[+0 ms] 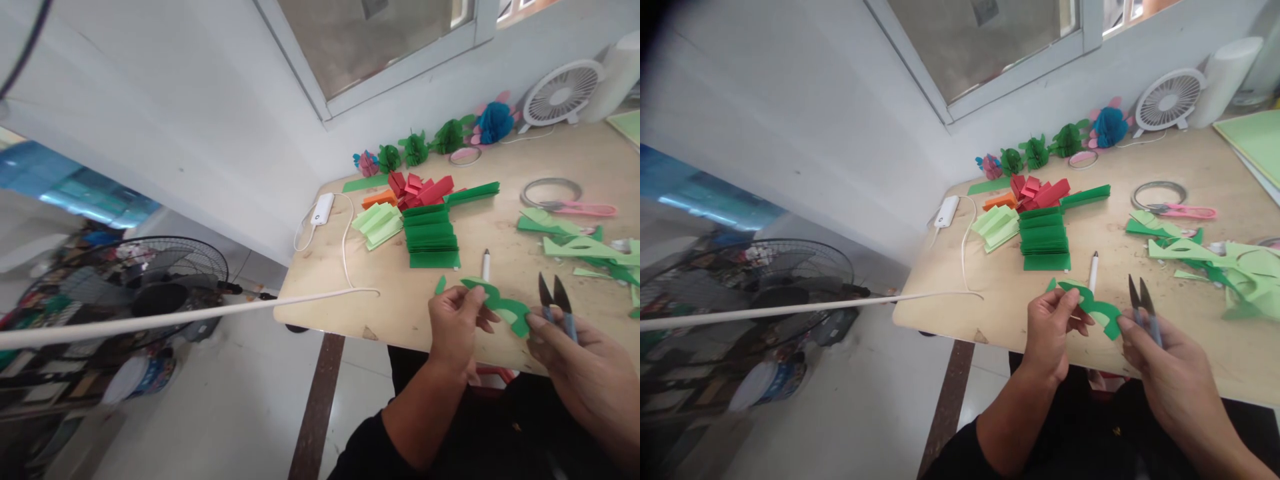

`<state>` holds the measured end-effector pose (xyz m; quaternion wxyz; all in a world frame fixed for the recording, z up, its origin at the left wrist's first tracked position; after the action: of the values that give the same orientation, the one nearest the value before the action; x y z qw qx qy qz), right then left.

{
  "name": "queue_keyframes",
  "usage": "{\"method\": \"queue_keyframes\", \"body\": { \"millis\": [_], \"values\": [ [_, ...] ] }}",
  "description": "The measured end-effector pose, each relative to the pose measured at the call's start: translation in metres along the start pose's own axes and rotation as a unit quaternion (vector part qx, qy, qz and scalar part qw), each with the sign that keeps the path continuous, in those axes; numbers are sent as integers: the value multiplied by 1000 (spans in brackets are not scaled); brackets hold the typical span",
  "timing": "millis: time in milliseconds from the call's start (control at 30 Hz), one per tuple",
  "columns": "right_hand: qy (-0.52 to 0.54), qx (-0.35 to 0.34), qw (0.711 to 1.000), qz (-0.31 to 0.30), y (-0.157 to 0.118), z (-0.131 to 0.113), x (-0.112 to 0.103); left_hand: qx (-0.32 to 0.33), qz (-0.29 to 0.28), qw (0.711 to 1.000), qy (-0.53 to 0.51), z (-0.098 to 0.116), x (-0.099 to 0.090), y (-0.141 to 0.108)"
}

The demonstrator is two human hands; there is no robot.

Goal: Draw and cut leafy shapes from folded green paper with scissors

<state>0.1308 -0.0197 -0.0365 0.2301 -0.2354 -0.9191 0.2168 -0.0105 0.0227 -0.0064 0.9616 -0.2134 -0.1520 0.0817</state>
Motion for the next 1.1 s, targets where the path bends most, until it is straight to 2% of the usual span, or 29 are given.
{"method": "queue_keyframes", "body": {
  "millis": [233, 567, 767, 1100],
  "values": [
    [21, 22, 999, -17, 0, 3, 1, -12, -18, 999, -27, 2, -1, 0],
    [14, 30, 999, 3, 0, 2, -1, -24, -34, 999, -35, 2, 3, -3],
    [15, 29, 999, 10, 1, 2, -2, -28, -73, 997, -14, -2, 4, -9],
    [15, 30, 999, -11, 1, 1, 0, -30, -76, 997, -14, -6, 3, -7]
  ]
}}
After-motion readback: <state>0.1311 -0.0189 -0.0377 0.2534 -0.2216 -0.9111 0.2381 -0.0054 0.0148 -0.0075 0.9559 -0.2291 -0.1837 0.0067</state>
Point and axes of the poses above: each hand's wrist, its own y-axis towards the middle knuckle, its own x-axis out of the palm, z = x × y, the point moved 5 cm from there along y, towards the middle knuckle, and after that the axes turned 7 degrees about y, right-handed, at the moved point
